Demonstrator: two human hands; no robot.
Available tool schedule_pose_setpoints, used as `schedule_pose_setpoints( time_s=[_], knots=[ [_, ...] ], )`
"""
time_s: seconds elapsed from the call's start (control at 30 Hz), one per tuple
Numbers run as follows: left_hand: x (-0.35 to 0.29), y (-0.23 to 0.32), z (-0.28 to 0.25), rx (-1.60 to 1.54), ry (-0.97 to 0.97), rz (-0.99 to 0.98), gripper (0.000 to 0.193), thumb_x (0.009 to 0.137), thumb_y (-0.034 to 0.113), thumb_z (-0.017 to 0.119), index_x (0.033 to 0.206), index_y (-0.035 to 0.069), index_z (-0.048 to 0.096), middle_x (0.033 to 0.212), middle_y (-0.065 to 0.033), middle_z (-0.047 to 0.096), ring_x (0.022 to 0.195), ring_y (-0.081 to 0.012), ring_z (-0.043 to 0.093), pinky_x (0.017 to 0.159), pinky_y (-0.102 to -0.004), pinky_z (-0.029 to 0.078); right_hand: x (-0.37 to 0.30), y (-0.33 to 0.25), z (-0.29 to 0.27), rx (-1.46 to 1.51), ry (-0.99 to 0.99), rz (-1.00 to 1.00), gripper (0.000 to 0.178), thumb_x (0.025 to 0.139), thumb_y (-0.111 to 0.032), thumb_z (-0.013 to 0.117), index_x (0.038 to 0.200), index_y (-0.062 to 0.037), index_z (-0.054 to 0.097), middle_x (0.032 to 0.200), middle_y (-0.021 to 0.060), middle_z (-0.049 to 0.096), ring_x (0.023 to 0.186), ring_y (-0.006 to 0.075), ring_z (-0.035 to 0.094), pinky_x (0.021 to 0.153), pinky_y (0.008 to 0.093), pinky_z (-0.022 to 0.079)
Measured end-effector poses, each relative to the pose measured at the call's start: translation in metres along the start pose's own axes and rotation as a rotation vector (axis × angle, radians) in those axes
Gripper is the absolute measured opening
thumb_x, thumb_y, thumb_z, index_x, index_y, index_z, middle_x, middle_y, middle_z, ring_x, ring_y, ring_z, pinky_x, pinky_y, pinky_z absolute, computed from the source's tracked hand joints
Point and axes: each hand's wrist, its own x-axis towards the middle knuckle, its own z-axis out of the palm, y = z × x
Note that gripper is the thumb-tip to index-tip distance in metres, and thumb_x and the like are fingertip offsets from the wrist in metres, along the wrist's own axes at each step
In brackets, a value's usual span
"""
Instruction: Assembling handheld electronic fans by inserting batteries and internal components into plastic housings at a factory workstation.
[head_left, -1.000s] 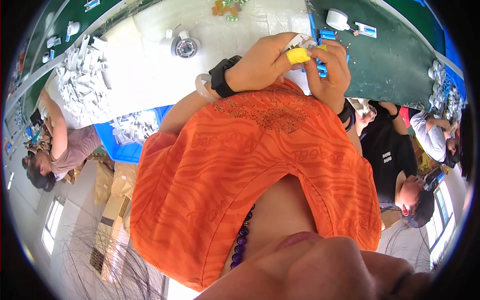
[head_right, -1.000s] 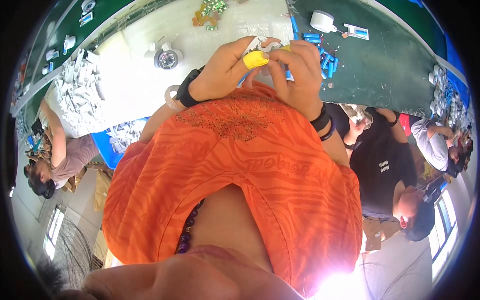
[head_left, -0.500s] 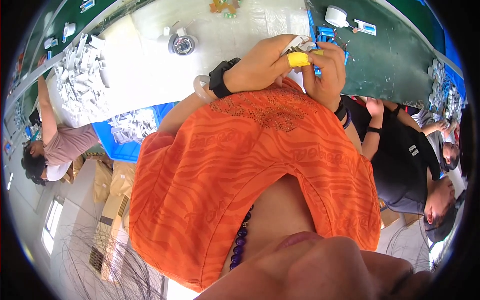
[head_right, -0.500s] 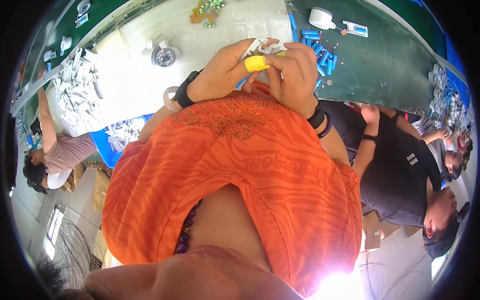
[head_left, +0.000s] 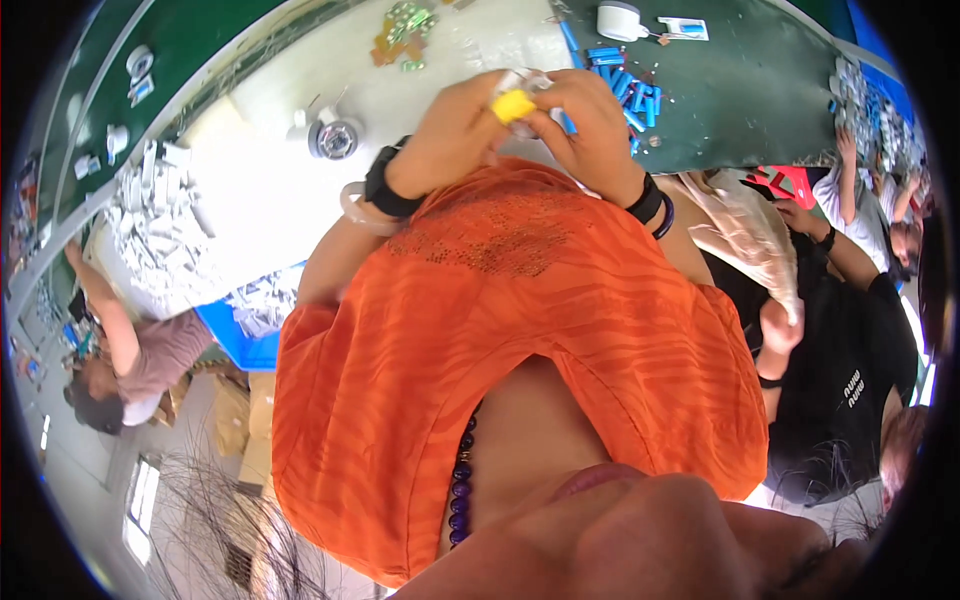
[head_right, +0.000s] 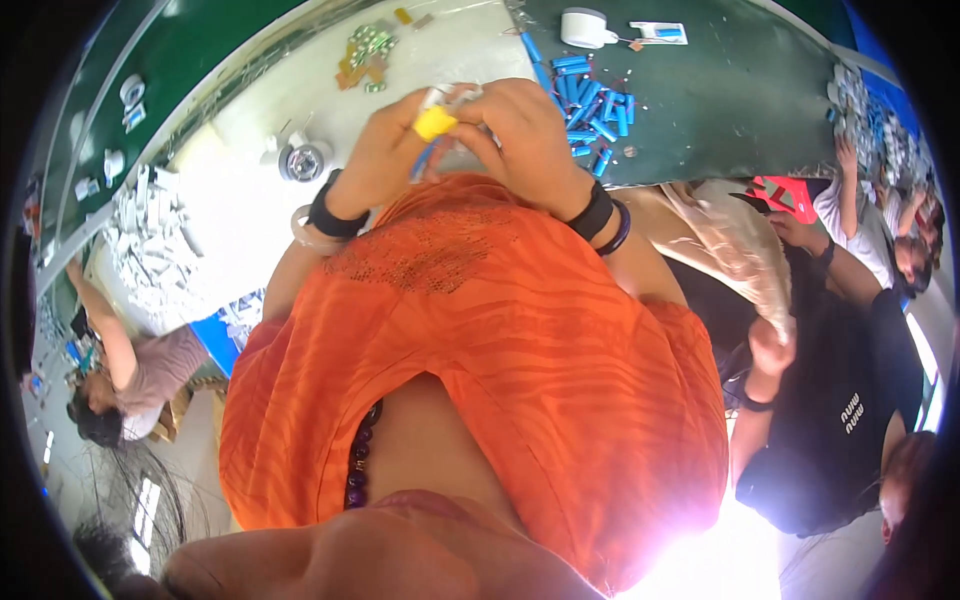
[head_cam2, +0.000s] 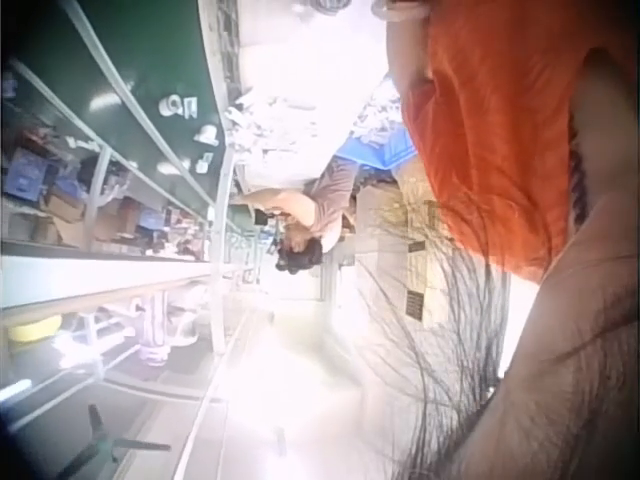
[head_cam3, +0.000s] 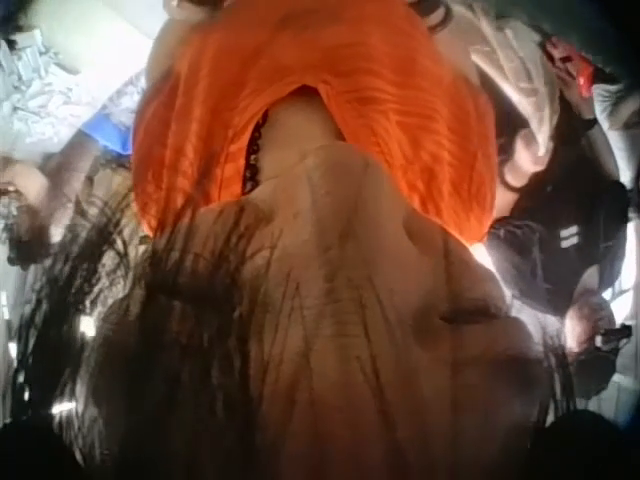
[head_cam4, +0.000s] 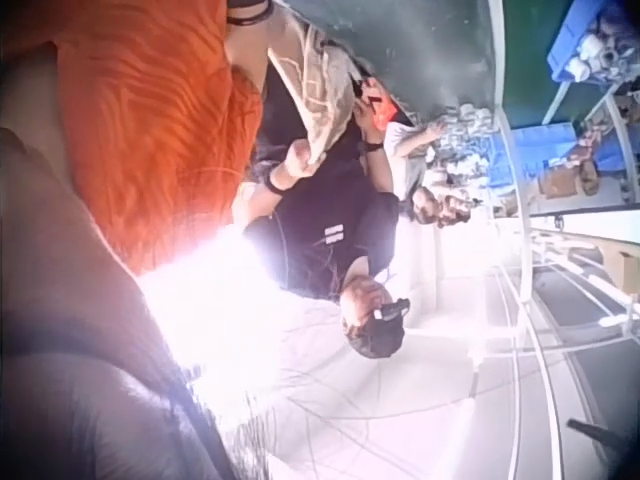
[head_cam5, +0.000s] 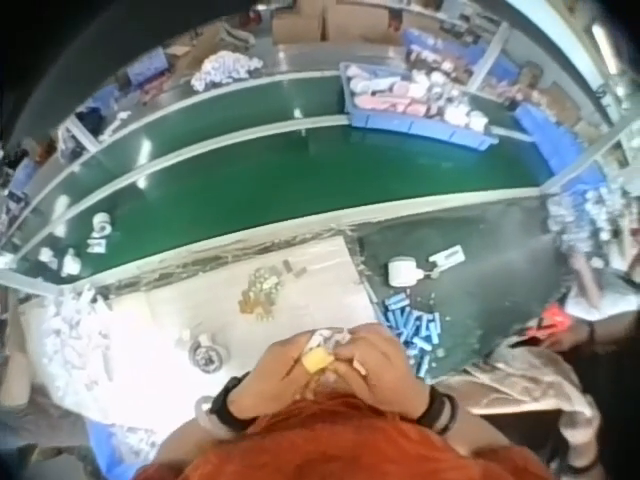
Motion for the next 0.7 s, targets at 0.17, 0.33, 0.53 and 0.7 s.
schedule_pose_setpoints(
  time_s=[0.17, 0.33, 0.53, 0.7],
  knots=[
    [0.022, -0.007, -0.08, -0.019, 0.281, 0.012, 0.044, 0.099, 0.031, 0.045, 0.134, 0.006, 0.049, 0.083, -0.0063, 0.062, 0.061, -0.0124, 0.057, 0.056, -0.0264, 0.05, -0.008, 0.076, -0.023, -0.053, 0.058, 0.305, 0.016, 0.083, -0.015, 0.069, 0.097, -0.006, 0.065, 0.087, 0.0086, 0.066, 0.078, 0.0265, 0.063, 0.072, 0.0366, 0.049],
    [0.054, -0.017, -0.199, -0.105, 0.56, -0.004, 0.041, 0.098, 0.034, 0.048, 0.125, 0.004, 0.052, 0.094, -0.0102, 0.063, 0.071, -0.014, 0.059, 0.062, -0.0336, 0.056, -0.041, 0.203, -0.078, -0.516, 0.058, 0.245, 0.019, 0.082, -0.01, 0.067, 0.101, -0.0088, 0.066, 0.094, 0.0102, 0.066, 0.084, 0.0285, 0.064, 0.073, 0.0365, 0.051],
    [0.07, -0.057, -0.362, 0.272, 0.939, -0.051, 0.042, 0.092, 0.037, 0.056, 0.107, -0.003, 0.058, 0.092, -0.0143, 0.065, 0.075, -0.0255, 0.061, 0.073, -0.0408, 0.054, -0.045, 0.25, -0.09, -0.725, -0.149, 0.021, 0.02, 0.078, -0.017, 0.071, 0.098, -0.0154, 0.069, 0.095, 0.0082, 0.066, 0.086, 0.0283, 0.064, 0.071, 0.0378, 0.052],
    [0.08, -0.082, -0.346, 1.172, 1.048, 0.266, 0.051, 0.08, 0.034, 0.067, 0.113, -0.005, 0.061, 0.105, -0.0238, 0.065, 0.1, -0.0359, 0.062, 0.091, -0.0419, 0.046, -0.03, 0.225, -0.085, -0.187, -0.123, 0.512, 0.013, 0.087, -0.019, 0.067, 0.096, -0.0096, 0.069, 0.086, 0.0082, 0.069, 0.077, 0.0217, 0.068, 0.067, 0.0289, 0.053]
  ],
)
